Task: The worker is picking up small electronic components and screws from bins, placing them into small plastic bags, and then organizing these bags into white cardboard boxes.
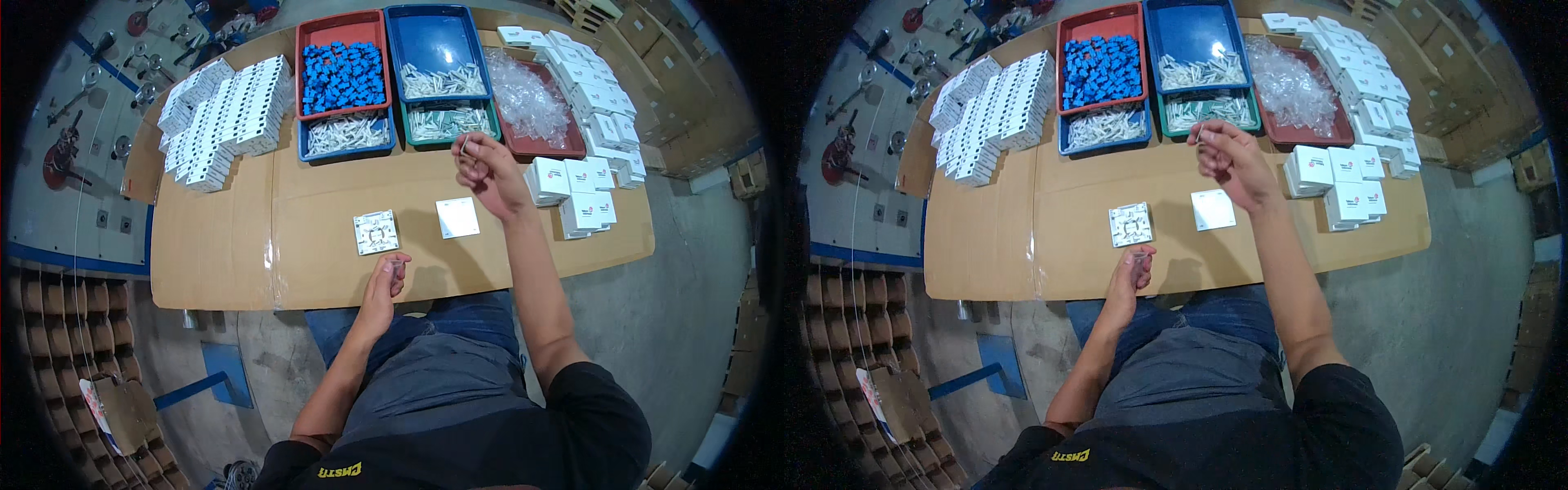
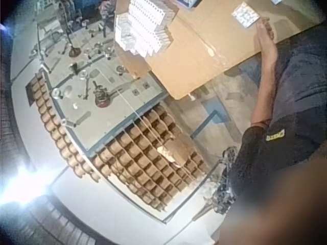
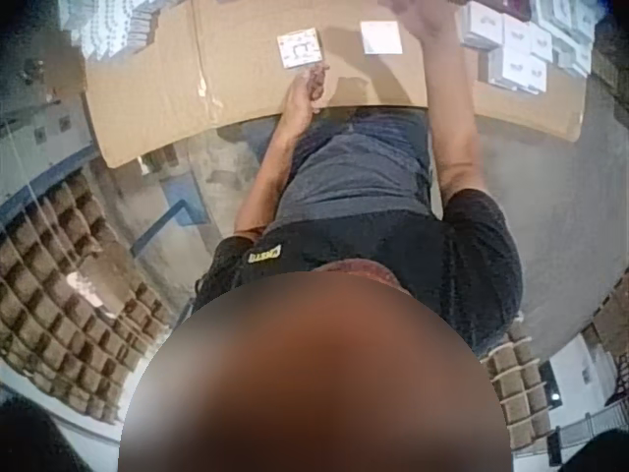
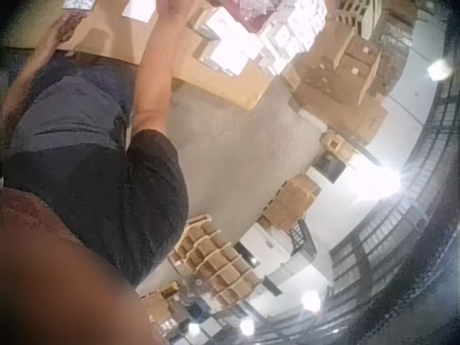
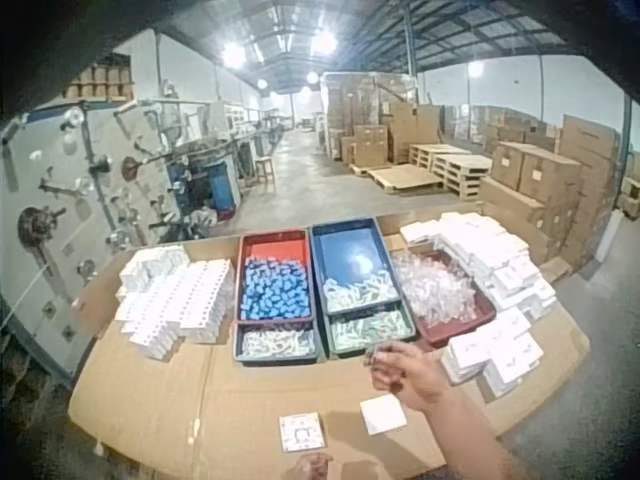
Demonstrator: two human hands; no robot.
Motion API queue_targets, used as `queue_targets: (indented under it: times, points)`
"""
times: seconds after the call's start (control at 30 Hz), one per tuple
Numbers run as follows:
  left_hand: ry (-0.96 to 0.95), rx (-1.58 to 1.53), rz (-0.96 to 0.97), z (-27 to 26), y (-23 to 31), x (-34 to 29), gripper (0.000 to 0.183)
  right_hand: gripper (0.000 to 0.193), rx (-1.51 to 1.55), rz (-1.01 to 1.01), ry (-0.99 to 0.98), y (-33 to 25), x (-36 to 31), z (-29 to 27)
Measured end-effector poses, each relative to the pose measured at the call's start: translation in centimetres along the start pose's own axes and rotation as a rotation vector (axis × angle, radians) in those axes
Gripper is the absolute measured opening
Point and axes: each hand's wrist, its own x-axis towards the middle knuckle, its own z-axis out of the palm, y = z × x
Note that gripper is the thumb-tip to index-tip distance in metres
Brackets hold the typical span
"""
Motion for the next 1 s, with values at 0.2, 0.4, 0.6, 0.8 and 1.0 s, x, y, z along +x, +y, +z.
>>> queue_targets:
  times: [0.2, 0.4, 0.6, 0.8, 1.0]
  points:
    - [0.013, 0.107, 0.087, 1.4, 2.4, -0.3, 0.034, 0.018, 0.064, 0.051, -0.046, 1.6, -2.6, 2.6]
    - [0.157, 0.374, 0.451, 1.6, 4.6, 0.1, 0.038, 0.019, -0.188, 0.041, 0.019, 2.0, -3.3, 3.9]
    - [0.274, 0.538, 0.628, 1.3, 5.5, 0.6, 0.043, 0.010, -0.703, 0.041, -0.044, 2.5, -5.6, 6.5]
    - [0.306, 0.624, 0.675, 1.2, 5.2, 0.3, 0.046, 0.013, -0.906, 0.039, -0.129, 3.4, -6.6, 8.8]
    - [0.329, 0.723, 0.742, 0.9, 4.8, 0.1, 0.046, 0.015, -1.167, 0.053, -0.220, 3.8, -6.3, 9.4]
